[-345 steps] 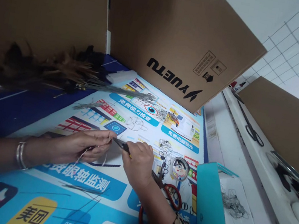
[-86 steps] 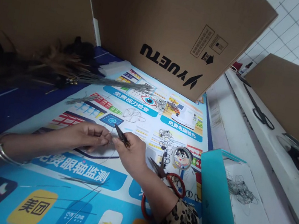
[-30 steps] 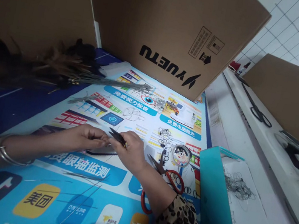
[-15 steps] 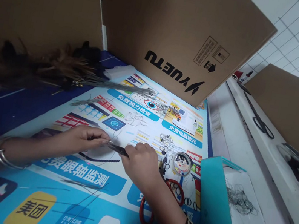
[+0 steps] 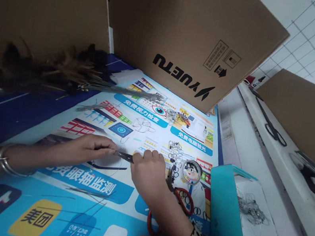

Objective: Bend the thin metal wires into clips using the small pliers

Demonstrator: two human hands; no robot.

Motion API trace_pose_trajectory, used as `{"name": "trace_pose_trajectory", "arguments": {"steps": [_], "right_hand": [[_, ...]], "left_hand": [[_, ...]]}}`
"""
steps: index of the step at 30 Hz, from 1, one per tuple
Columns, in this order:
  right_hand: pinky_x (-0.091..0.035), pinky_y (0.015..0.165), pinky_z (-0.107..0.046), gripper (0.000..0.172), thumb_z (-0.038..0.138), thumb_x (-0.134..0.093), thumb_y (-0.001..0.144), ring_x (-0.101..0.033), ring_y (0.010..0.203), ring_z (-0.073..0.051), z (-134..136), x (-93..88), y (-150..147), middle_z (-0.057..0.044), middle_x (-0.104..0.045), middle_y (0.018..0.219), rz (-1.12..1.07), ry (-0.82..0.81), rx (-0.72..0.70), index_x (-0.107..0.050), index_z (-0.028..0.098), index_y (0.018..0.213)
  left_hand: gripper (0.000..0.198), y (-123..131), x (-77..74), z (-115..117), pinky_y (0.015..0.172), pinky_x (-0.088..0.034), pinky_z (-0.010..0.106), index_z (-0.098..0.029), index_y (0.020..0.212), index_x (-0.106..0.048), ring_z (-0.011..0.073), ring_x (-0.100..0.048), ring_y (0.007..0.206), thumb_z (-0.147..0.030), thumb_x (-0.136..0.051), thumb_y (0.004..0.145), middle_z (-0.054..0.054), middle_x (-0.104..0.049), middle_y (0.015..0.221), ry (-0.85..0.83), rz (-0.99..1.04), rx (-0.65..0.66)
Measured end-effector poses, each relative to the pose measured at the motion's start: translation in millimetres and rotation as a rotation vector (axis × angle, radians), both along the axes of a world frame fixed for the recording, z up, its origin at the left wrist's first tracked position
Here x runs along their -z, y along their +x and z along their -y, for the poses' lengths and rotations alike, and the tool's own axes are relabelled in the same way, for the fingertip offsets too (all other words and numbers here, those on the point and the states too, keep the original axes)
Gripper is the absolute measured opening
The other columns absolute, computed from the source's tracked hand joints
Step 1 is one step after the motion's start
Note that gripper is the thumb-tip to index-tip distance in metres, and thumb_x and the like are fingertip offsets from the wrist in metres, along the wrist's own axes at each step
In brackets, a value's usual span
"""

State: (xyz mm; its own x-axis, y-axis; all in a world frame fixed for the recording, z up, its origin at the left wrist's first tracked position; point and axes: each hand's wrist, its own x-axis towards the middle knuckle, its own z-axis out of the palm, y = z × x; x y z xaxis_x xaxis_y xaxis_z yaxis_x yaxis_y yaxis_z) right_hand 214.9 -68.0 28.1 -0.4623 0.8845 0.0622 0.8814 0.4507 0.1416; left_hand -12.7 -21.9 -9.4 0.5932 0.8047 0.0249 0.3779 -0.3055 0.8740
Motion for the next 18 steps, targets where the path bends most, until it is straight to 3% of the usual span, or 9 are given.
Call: {"name": "trace_pose_trajectory", "arguments": {"steps": [6, 18], "right_hand": [[-0.030, 0.069, -0.034, 0.010, 0.025, -0.056, 0.092, -0.053, 0.083, -0.025, 2.9, -0.2, -3.1, -0.010, -0.064, 0.085, 0.051, 0.071, -0.007, -0.064, 0.019, 0.093], [-0.028, 0.071, -0.034, 0.013, 0.031, -0.055, 0.093, -0.051, 0.086, -0.023, -1.0, 11.3, 0.7, -0.007, -0.063, 0.085, -0.014, 0.113, -0.056, -0.064, 0.022, 0.094]], "left_hand": [[0.029, 0.4, 4.0, -0.1, 0.064, -0.042, 0.025, -0.017, 0.087, -0.069, 0.0166, -0.058, 0.072, -0.038, -0.049, 0.089, 0.002, -0.066, 0.076, 0.005, 0.008, 0.011], [0.033, 0.3, 1.3, -0.7, 0.063, -0.041, 0.025, -0.016, 0.081, -0.065, 0.0159, -0.056, 0.071, -0.041, -0.045, 0.092, 0.001, -0.062, 0.073, 0.006, -0.031, 0.018]]}}
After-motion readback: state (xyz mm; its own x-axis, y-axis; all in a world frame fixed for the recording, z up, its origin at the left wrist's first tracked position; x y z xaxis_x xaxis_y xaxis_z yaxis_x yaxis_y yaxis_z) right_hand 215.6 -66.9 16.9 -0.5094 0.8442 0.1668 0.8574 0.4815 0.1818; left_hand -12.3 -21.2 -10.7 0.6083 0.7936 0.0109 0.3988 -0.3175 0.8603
